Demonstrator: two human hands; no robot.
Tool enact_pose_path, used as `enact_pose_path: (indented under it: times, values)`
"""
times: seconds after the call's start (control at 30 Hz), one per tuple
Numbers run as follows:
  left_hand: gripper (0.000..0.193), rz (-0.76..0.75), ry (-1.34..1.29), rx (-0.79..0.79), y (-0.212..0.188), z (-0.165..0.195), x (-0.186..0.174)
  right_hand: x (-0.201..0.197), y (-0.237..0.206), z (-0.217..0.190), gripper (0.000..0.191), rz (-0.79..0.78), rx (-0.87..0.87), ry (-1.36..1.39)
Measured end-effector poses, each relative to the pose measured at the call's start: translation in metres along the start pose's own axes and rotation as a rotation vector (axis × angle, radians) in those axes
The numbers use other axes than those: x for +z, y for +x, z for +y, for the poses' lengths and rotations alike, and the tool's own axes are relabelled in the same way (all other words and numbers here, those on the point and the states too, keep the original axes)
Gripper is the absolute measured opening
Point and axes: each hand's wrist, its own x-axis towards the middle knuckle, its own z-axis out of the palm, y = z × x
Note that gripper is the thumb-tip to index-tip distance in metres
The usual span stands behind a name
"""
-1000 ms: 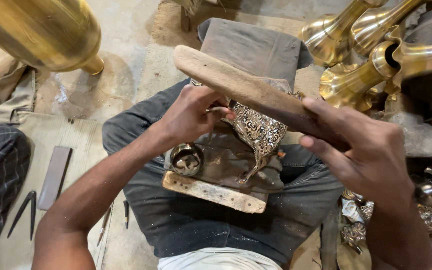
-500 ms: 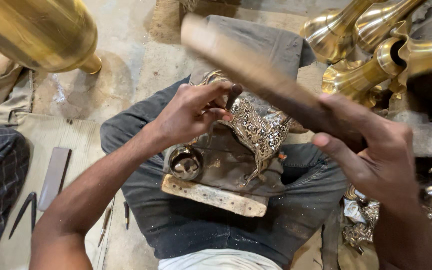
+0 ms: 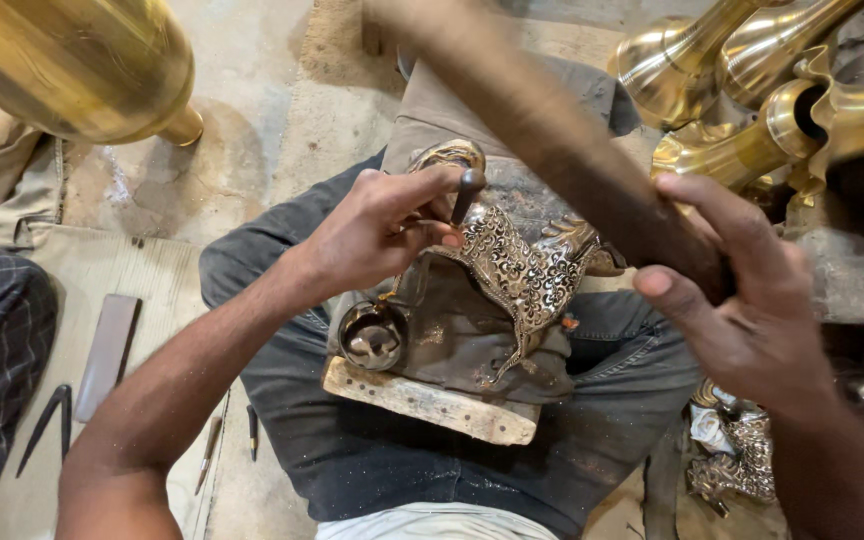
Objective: The person sits on the floor with a brass horse figurine resting on a wooden board on their lap. They hold a punch/chisel against the figurine's surface and strike it with a wooden mallet, repositioning the punch repeatedly to work different spots, and turn the figurine to reach other sides.
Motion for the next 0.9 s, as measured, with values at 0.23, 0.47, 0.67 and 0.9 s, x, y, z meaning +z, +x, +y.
enact_pose_path:
  times: [0.23,0.47,0.67,0.9]
  values:
    - [0.055,-0.018,-0.026,-0.029,0.003,0.0,-0.001,-0.002,-0.001,0.013,0.05,-0.113,-0.042,-0.058]
    - [0.054,-0.042,0.01,-0.012,0.004,0.0,-0.003,-0.008,-0.006,0.022,0.05,-0.175,0.046,0.003]
    - [0.055,-0.045,0.027,0.008,0.006,-0.001,-0.004,-0.005,-0.006,0.022,0.056,-0.109,0.07,-0.023]
    - [0.056,-0.059,0.039,-0.028,0.007,0.005,-0.008,0.003,0.004,0.006,0.059,-0.008,0.011,0.071]
